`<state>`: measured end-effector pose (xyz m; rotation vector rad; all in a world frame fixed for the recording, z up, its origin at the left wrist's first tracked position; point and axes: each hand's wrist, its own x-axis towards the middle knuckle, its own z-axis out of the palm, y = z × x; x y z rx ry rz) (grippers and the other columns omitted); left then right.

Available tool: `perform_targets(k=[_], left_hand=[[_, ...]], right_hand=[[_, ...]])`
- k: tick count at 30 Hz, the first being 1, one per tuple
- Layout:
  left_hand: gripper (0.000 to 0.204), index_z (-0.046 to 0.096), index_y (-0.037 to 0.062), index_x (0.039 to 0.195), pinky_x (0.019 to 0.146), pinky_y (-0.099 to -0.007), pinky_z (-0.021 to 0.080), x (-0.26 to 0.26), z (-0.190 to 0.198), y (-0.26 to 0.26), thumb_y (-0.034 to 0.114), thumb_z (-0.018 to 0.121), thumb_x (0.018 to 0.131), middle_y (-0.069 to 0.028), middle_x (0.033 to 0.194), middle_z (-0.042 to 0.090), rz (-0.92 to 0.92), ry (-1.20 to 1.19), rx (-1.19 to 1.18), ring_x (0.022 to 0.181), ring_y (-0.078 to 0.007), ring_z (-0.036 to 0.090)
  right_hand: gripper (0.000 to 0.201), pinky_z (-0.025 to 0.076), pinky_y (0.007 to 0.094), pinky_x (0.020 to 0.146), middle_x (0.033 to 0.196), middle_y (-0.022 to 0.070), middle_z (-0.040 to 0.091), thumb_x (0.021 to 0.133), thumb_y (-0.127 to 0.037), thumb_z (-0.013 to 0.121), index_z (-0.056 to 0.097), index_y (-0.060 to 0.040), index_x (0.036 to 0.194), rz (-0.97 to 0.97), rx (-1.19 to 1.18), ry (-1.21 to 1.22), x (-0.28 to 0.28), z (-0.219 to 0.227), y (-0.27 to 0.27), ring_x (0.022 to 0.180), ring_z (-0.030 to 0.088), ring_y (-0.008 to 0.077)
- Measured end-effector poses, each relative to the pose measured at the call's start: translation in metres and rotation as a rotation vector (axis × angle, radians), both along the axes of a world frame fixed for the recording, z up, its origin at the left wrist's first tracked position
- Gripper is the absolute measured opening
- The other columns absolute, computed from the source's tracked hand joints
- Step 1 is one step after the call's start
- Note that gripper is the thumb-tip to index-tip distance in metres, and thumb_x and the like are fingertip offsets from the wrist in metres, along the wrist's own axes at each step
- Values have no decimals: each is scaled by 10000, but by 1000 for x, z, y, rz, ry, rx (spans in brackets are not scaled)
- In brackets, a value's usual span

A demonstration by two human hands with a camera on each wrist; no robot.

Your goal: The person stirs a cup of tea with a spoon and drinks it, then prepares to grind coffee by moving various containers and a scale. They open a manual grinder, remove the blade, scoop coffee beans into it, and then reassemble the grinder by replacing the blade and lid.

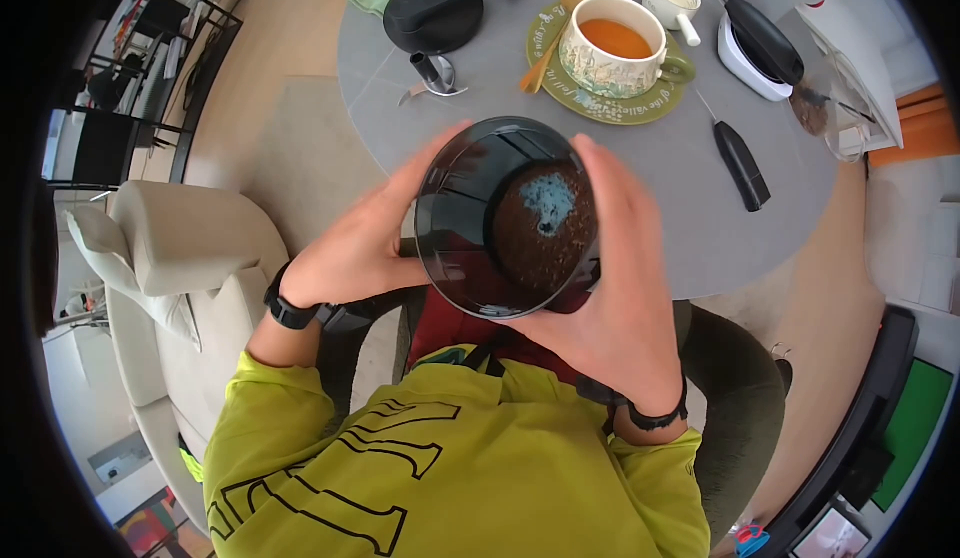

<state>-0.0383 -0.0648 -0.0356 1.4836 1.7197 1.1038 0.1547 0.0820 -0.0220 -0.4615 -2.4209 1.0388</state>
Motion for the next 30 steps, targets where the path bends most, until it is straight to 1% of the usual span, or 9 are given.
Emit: perform_targets(k=[2, 4, 8, 10, 14, 17, 19, 22, 30], left_hand=[[989, 213, 44, 1505, 1094, -395, 361, -1, -1, -1, 97, 812, 719, -156, 1474, 395, -37, -19, -31, 1357, -295, 402], [985, 220, 40, 1500, 1102, -382, 348, -2, 1, 1, 138, 822, 726, -158, 1459, 416, -101, -154, -175, 1353, -278, 407], [997, 227, 33, 1494, 1110, -379, 335, -3, -1, 2, 145, 838, 714, -149, 1442, 437, -137, -200, -159, 1349, -263, 411], [1021, 232, 31, 1492, 1109, -382, 338, -3, -4, 0, 143, 855, 692, -139, 1437, 439, -81, -192, -89, 1341, -252, 418], [1033, 230, 20, 1490, 1112, -392, 334, -5, -7, -2, 136, 864, 682, -141, 1435, 436, -16, -228, 8, 1341, -254, 416], [1050, 225, 0, 1486, 1118, -405, 324, -8, 0, -1, 152, 874, 674, -150, 1442, 423, -51, -154, 20, 1341, -268, 415], [1081, 228, -18, 1479, 1118, -410, 320, -5, 6, -2, 185, 891, 650, -160, 1456, 403, -47, -57, 81, 1349, -274, 405], [1020, 248, -2, 1461, 1088, -413, 368, 3, 7, -1, 207, 860, 673, -205, 1465, 365, -3, 122, 138, 1331, -348, 408], [990, 310, -9, 1432, 1077, -426, 381, 12, 1, 9, 152, 865, 629, -215, 1433, 398, 139, 350, 294, 1318, -394, 407]], right_hand=[[1143, 369, 393, 1069, 1345, 153, 452, 529, -231, 938, 294, 4, 1445, 11, -15, -16, 0, 6, 1, 1277, 463, 276], [1111, 382, 425, 1027, 1335, 189, 457, 503, -209, 927, 340, -9, 1426, -35, 39, -20, -2, 9, 4, 1239, 446, 367], [1139, 394, 414, 1015, 1302, 180, 480, 458, -183, 932, 353, -11, 1423, 52, -94, 6, -9, 10, 6, 1222, 467, 354], [1148, 408, 412, 1001, 1285, 169, 494, 442, -163, 934, 357, -12, 1423, 9, -146, 91, -14, 3, 6, 1189, 503, 335], [1140, 420, 419, 986, 1296, 168, 491, 449, -175, 942, 364, 5, 1416, -25, -92, 127, -11, 3, 9, 1160, 531, 322], [1164, 417, 415, 1015, 1325, 166, 480, 478, -171, 950, 315, 14, 1435, 40, -187, 206, -7, -4, 6, 1193, 527, 299], [1212, 403, 408, 1056, 1372, 163, 446, 503, -139, 951, 230, 9, 1466, 41, -387, 391, -9, -10, 5, 1242, 500, 276], [1280, 347, 407, 1107, 1439, 154, 380, 471, -196, 957, 197, -6, 1482, -13, -401, 386, -12, -26, 2, 1322, 419, 274], [1295, 325, 428, 1121, 1474, 158, 298, 533, -222, 948, 102, -23, 1493, -5, -402, 425, -26, -62, -9, 1356, 358, 285]])
